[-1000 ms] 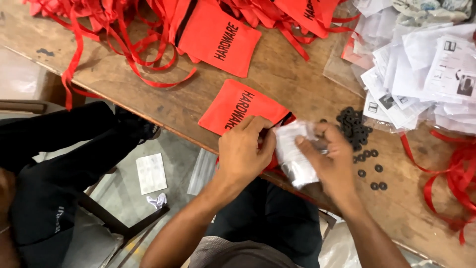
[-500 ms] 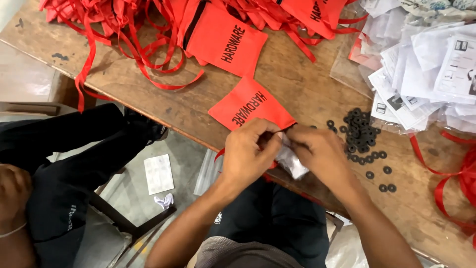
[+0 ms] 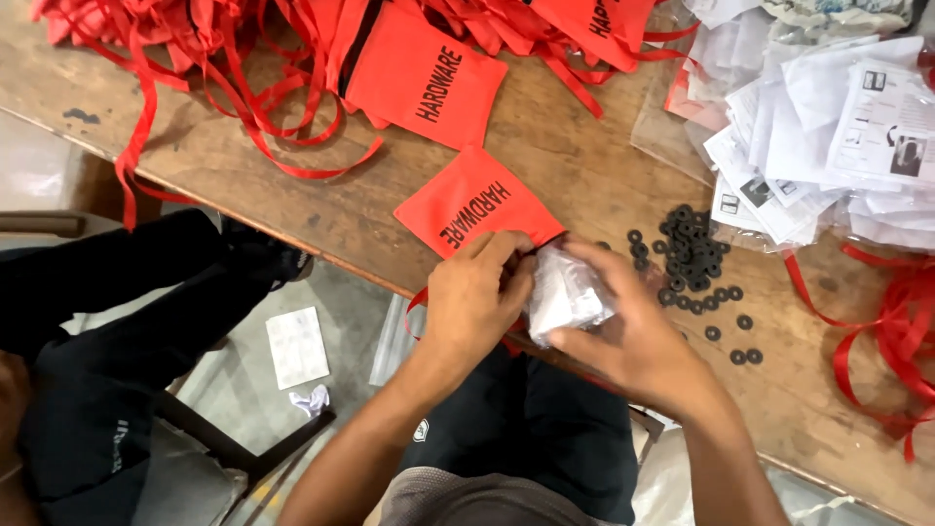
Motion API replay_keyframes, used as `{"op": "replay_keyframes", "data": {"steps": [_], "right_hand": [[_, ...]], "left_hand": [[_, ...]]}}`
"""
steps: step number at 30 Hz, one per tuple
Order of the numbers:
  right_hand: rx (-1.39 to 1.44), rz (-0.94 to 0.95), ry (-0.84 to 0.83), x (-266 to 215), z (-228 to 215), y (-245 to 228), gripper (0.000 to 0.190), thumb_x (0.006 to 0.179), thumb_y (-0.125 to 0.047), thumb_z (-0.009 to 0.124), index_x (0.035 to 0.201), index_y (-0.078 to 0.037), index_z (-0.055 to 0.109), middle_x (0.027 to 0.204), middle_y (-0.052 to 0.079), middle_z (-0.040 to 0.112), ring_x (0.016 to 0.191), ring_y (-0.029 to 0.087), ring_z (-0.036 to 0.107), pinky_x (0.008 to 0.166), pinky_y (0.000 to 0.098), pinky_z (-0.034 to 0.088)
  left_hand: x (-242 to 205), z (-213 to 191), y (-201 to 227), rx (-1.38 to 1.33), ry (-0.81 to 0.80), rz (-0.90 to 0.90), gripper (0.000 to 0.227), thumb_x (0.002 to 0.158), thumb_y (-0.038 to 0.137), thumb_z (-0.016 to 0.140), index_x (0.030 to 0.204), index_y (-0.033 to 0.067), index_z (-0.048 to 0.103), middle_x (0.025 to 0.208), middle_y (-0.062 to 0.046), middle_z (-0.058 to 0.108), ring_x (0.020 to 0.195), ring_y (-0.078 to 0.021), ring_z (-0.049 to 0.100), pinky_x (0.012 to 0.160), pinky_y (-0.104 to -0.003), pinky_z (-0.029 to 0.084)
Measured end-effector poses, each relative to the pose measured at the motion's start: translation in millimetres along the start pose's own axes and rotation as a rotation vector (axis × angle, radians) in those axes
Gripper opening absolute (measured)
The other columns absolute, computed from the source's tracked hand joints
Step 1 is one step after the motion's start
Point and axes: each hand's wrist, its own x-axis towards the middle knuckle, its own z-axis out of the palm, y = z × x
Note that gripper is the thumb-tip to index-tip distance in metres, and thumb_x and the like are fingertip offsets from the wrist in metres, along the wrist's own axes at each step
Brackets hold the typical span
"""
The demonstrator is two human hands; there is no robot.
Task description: Placing rubber washers and a paper manual into a red hardware pouch and closing it.
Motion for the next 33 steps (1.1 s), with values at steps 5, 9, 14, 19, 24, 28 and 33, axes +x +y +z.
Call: {"op": "replay_keyframes", "data": {"steps": [5, 9, 14, 19, 24, 28, 33], "right_hand": [[0.582, 0.580, 0.244, -39.2, 15.7, -4.8, 0.053, 0.085, -0.006, 0.076, 0.135, -0.003, 0.062, 0.109, 0.009, 0.075, 0.098, 0.015, 0.073, 0.085, 0.0280, 0.061], [0.345, 0.561, 0.300, -38.4, 33.6, 14.4, 0.028, 0.090, -0.002, 0.075, 0.117, 0.000, 0.075, 0.088, 0.007, 0.077, 0.078, 0.010, 0.068, 0.072, 0.0247, 0.056], [0.100, 0.451, 0.416, -9.4, 46.6, 29.5, 0.016, 0.092, 0.000, 0.068, 0.106, 0.000, 0.076, 0.077, 0.006, 0.074, 0.072, 0.009, 0.061, 0.062, 0.0276, 0.049], [-0.171, 0.335, 0.320, 4.4, 39.9, 1.4, 0.025, 0.088, -0.001, 0.070, 0.113, -0.001, 0.071, 0.086, 0.018, 0.070, 0.072, 0.026, 0.070, 0.064, 0.0352, 0.051], [-0.376, 0.238, 0.183, -6.6, 33.5, -6.6, 0.050, 0.085, -0.005, 0.072, 0.134, 0.001, 0.062, 0.105, 0.021, 0.069, 0.083, 0.040, 0.069, 0.066, 0.0453, 0.052], [-0.626, 0.057, 0.185, 4.3, 35.6, -0.4, 0.026, 0.081, -0.010, 0.076, 0.105, -0.003, 0.070, 0.105, 0.016, 0.070, 0.076, 0.037, 0.069, 0.061, 0.0467, 0.053], [-0.789, 0.134, 0.073, 2.5, 54.4, 36.5, 0.009, 0.079, -0.012, 0.075, 0.083, -0.007, 0.068, 0.087, 0.012, 0.065, 0.074, 0.033, 0.069, 0.061, 0.0473, 0.052]], "left_hand": [[-1.7, -1.1, 0.4, -0.014, -0.021, -0.036, 0.014, 0.089, 0.012, 0.074, 0.101, 0.0098, 0.068, 0.085, -0.006, 0.071, 0.071, -0.0237, 0.072, 0.060, -0.037, 0.056], [-3.0, -3.1, 3.7, -0.011, -0.036, -0.046, 0.014, 0.088, 0.012, 0.074, 0.101, 0.0100, 0.069, 0.085, -0.007, 0.071, 0.070, -0.0241, 0.072, 0.059, -0.037, 0.056], [-7.5, -9.8, 19.9, -0.160, -0.116, 0.123, 0.018, 0.088, 0.008, 0.073, 0.106, 0.0082, 0.069, 0.091, -0.010, 0.069, 0.078, -0.0277, 0.071, 0.066, -0.038, 0.057], [-3.3, -10.8, 13.3, -0.246, -0.143, -0.020, 0.018, 0.089, 0.009, 0.072, 0.106, 0.0055, 0.067, 0.090, -0.009, 0.070, 0.072, -0.0227, 0.072, 0.062, -0.034, 0.057], [0.1, -15.2, 7.0, -0.157, -0.075, 0.003, 0.019, 0.088, 0.008, 0.071, 0.107, 0.0049, 0.069, 0.090, -0.009, 0.070, 0.073, -0.0228, 0.072, 0.065, -0.033, 0.058], [0.7, -15.6, 8.6, -0.190, -0.142, -0.009, 0.020, 0.088, 0.008, 0.072, 0.107, 0.0045, 0.069, 0.090, -0.010, 0.070, 0.069, -0.0233, 0.071, 0.062, -0.034, 0.057], [-6.3, -17.0, 8.8, -0.233, -0.140, 0.012, 0.020, 0.090, 0.008, 0.071, 0.110, 0.0056, 0.070, 0.091, -0.010, 0.070, 0.073, -0.0235, 0.072, 0.064, -0.033, 0.058]]}}
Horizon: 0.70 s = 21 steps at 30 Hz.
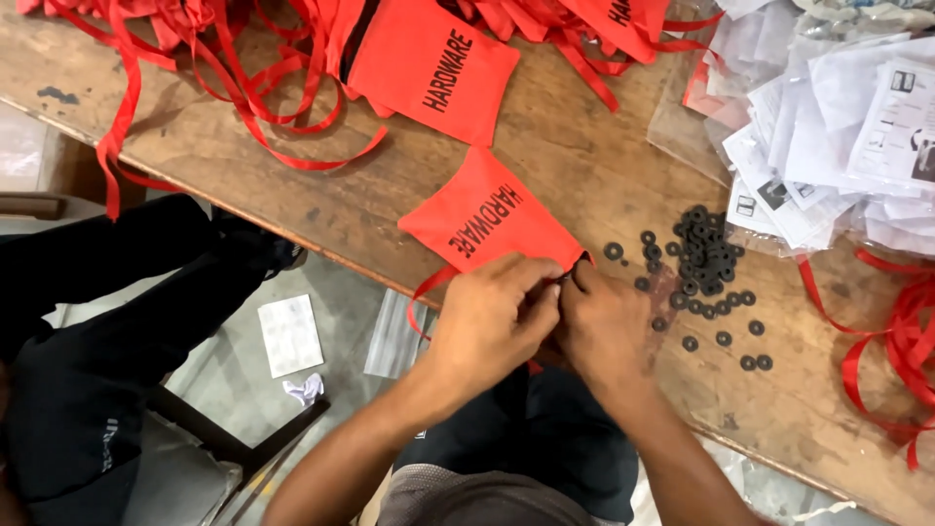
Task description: Placing rubber washers and a paper manual into a red hardware pouch and closing it.
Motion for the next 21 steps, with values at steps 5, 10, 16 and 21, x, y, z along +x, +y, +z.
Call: {"op": "replay_keyframes", "data": {"steps": [5, 10, 16, 21], "right_hand": [[0.066, 0.136, 0.005, 5.0, 2.2, -10.0, 0.019, 0.075, -0.017, 0.075, 0.088, -0.004, 0.070, 0.082, 0.014, 0.065, 0.073, 0.039, 0.067, 0.059, 0.0518, 0.050], [0.082, 0.038, -0.074, 5.4, -29.2, -11.6, 0.024, 0.079, -0.009, 0.071, 0.102, -0.006, 0.072, 0.096, 0.019, 0.060, 0.075, 0.039, 0.066, 0.065, 0.0512, 0.053], [0.002, 0.022, 0.030, 3.9, -50.2, -2.5, 0.039, 0.075, 0.002, 0.069, 0.111, -0.012, 0.074, 0.108, 0.017, 0.050, 0.097, 0.039, 0.061, 0.079, 0.0462, 0.053], [0.465, 0.096, -0.102, 10.5, -46.7, 22.1, 0.027, 0.085, 0.004, 0.064, 0.107, -0.011, 0.069, 0.110, 0.015, 0.049, 0.092, 0.032, 0.062, 0.077, 0.0392, 0.054]], "left_hand": [[0.8, -8.6, -0.5, 0.171, -0.105, -0.007, 0.020, 0.091, 0.015, 0.074, 0.111, 0.0117, 0.073, 0.097, -0.009, 0.070, 0.096, -0.0295, 0.069, 0.084, -0.043, 0.056], [9.5, -1.2, -32.3, 0.473, -0.043, 0.253, 0.034, 0.095, 0.030, 0.074, 0.128, 0.0238, 0.070, 0.144, -0.007, 0.053, 0.143, -0.0342, 0.039, 0.117, -0.059, 0.026], [6.6, 2.0, -38.3, 0.687, -0.067, 0.230, 0.053, 0.090, 0.038, 0.074, 0.142, 0.0337, 0.063, 0.166, -0.004, 0.038, 0.156, -0.0348, 0.025, 0.122, -0.069, 0.001], [8.4, 2.6, -33.4, 0.718, -0.063, 0.199, 0.064, 0.081, 0.041, 0.078, 0.142, 0.0364, 0.062, 0.164, -0.003, 0.035, 0.155, -0.0351, 0.022, 0.120, -0.072, 0.001]]}}
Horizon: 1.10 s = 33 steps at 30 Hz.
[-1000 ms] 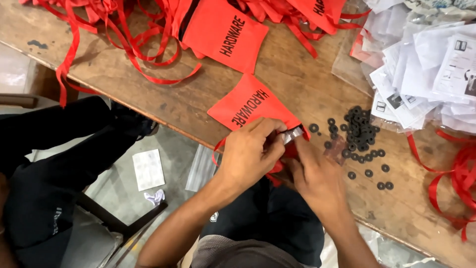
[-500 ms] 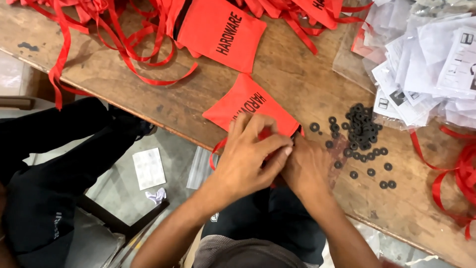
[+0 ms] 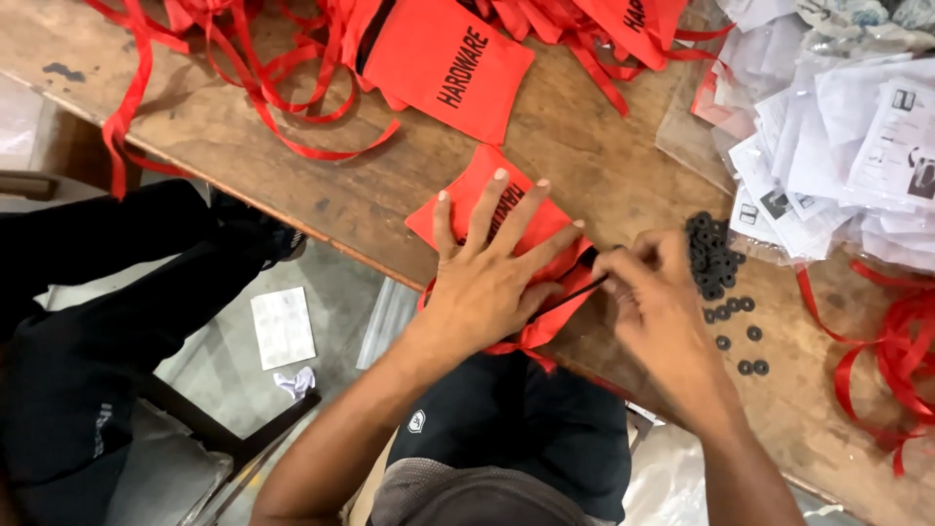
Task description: Placing rubber washers and a paper manual into a red hardware pouch and closing it.
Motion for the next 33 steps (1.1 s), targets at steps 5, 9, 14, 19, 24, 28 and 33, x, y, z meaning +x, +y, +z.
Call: {"op": "replay_keyframes", "data": {"steps": [5, 9, 14, 19, 24, 28, 33], "right_hand": [[-0.066, -0.034, 0.220, 1.6, -1.1, -37.0, 0.035, 0.095, 0.000, 0.072, 0.129, -0.005, 0.065, 0.109, 0.015, 0.058, 0.099, 0.035, 0.062, 0.082, 0.0441, 0.051], [0.003, -0.128, 0.174, -22.4, 7.6, -39.7, 0.023, 0.094, -0.005, 0.071, 0.115, -0.014, 0.068, 0.106, 0.009, 0.063, 0.090, 0.025, 0.070, 0.073, 0.0361, 0.057], [-0.239, -0.258, -0.098, -11.7, 15.8, -61.6, 0.044, 0.077, -0.020, 0.080, 0.120, -0.011, 0.077, 0.087, 0.012, 0.058, 0.067, 0.030, 0.065, 0.057, 0.0416, 0.053], [-0.110, -0.148, -0.133, -14.2, 27.2, -52.2, 0.032, 0.079, -0.022, 0.081, 0.109, -0.013, 0.073, 0.092, 0.008, 0.058, 0.073, 0.026, 0.067, 0.061, 0.0407, 0.054], [-0.047, -0.127, -0.215, -6.9, 19.0, -52.1, 0.028, 0.080, -0.016, 0.080, 0.105, -0.008, 0.070, 0.092, 0.011, 0.058, 0.075, 0.030, 0.065, 0.063, 0.0422, 0.051], [0.289, -0.037, -0.214, -7.4, 15.1, -43.4, 0.015, 0.087, -0.005, 0.073, 0.099, -0.003, 0.065, 0.088, 0.007, 0.059, 0.078, 0.022, 0.065, 0.067, 0.0344, 0.052], [0.348, -0.009, -0.210, -10.5, 12.3, -41.7, 0.011, 0.090, -0.002, 0.070, 0.100, -0.003, 0.066, 0.086, 0.006, 0.060, 0.076, 0.020, 0.062, 0.067, 0.0336, 0.050]], "left_hand": [[-2.0, -3.4, -3.1, -0.171, 0.021, -0.020, 0.074, 0.076, 0.049, 0.079, 0.144, 0.0288, 0.059, 0.164, -0.013, 0.032, 0.153, -0.0394, 0.017, 0.116, -0.073, 0.001], [-40.3, -19.0, 1.9, -0.300, 0.235, -0.092, 0.049, 0.092, 0.028, 0.079, 0.139, 0.0231, 0.065, 0.161, -0.009, 0.042, 0.153, -0.0397, 0.035, 0.124, -0.060, 0.028], [-74.8, -24.9, 22.7, -0.739, 0.130, -0.522, 0.016, 0.095, 0.008, 0.072, 0.111, 0.0058, 0.072, 0.094, -0.012, 0.075, 0.081, -0.0219, 0.077, 0.067, -0.030, 0.060], [-74.2, -24.4, 28.1, -0.823, 0.070, -0.584, 0.014, 0.092, 0.009, 0.071, 0.105, 0.0038, 0.073, 0.091, -0.012, 0.077, 0.077, -0.0200, 0.078, 0.060, -0.030, 0.057], [-77.3, -19.4, 26.5, -0.862, -0.007, -0.624, 0.016, 0.095, 0.012, 0.069, 0.107, 0.0050, 0.076, 0.084, -0.010, 0.077, 0.067, -0.0139, 0.073, 0.057, -0.027, 0.054], [-80.1, -7.5, 28.4, -1.205, -0.144, -0.692, 0.021, 0.099, 0.017, 0.066, 0.115, 0.0046, 0.074, 0.077, -0.001, 0.070, 0.063, -0.0049, 0.062, 0.057, -0.023, 0.051], [-79.2, 0.9, 33.7, -1.342, -0.137, -0.736, 0.020, 0.098, 0.016, 0.071, 0.111, 0.0009, 0.073, 0.078, 0.002, 0.068, 0.062, -0.0026, 0.055, 0.056, -0.022, 0.046]]}}
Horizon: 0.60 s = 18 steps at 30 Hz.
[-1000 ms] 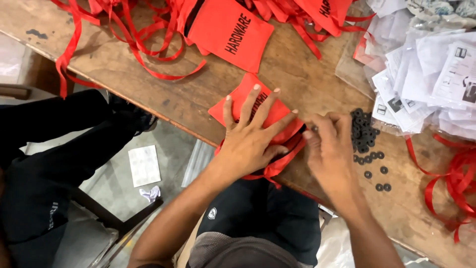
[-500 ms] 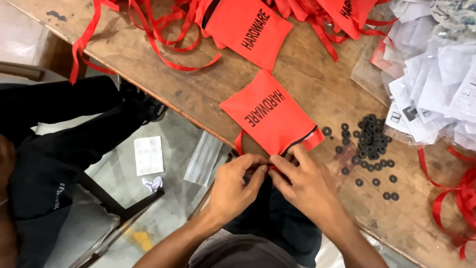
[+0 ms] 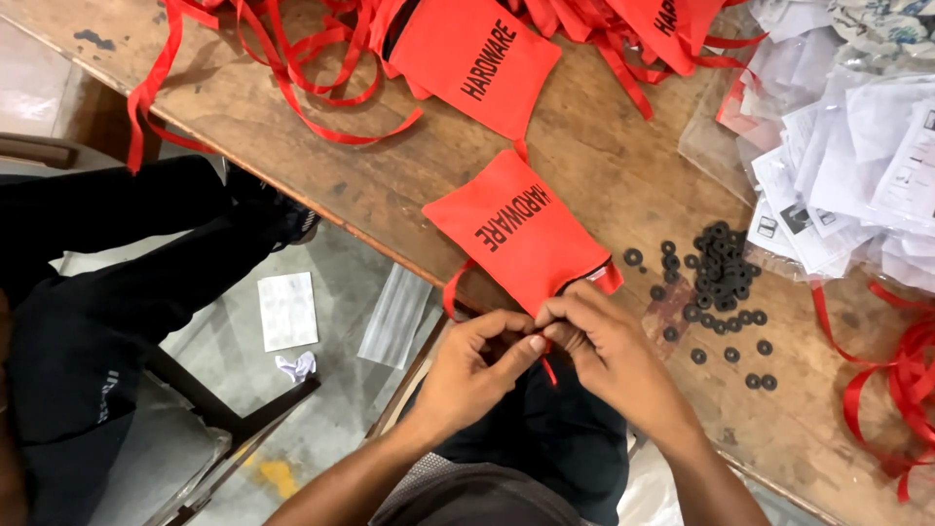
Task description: Placing rubber washers and a paper manual into a red hardware pouch and closing it.
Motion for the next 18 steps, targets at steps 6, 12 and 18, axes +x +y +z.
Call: {"op": "replay_keyframes", "data": {"steps": [6, 12, 18], "right_hand": [[-0.216, -0.016, -0.011, -5.9, -3.7, -7.9, 0.044, 0.078, -0.025, 0.087, 0.113, -0.004, 0.070, 0.090, 0.010, 0.057, 0.076, 0.022, 0.062, 0.065, 0.0339, 0.050], [-0.138, 0.058, 0.034, -6.6, 0.4, -15.2, 0.026, 0.085, -0.020, 0.080, 0.105, -0.006, 0.071, 0.085, 0.007, 0.066, 0.062, 0.019, 0.068, 0.057, 0.0313, 0.052], [-0.052, -0.064, 0.179, -13.1, 5.1, -5.2, 0.029, 0.093, -0.006, 0.070, 0.122, -0.004, 0.073, 0.102, 0.010, 0.077, 0.087, 0.018, 0.080, 0.074, 0.0276, 0.062]], "left_hand": [[-2.7, 3.7, 12.6, 0.372, 0.152, 0.304, 0.019, 0.088, 0.008, 0.077, 0.106, 0.0022, 0.075, 0.077, -0.001, 0.065, 0.061, -0.0076, 0.058, 0.054, -0.027, 0.047], [-2.5, 3.2, 14.5, 0.371, 0.151, 0.401, 0.024, 0.086, -0.003, 0.071, 0.110, 0.0030, 0.075, 0.092, -0.005, 0.063, 0.078, -0.0150, 0.065, 0.068, -0.029, 0.054], [-0.6, 9.8, 21.8, -0.001, 0.136, 0.134, 0.026, 0.089, 0.006, 0.075, 0.110, -0.0026, 0.062, 0.099, -0.005, 0.068, 0.088, -0.0097, 0.070, 0.069, -0.024, 0.062]]}}
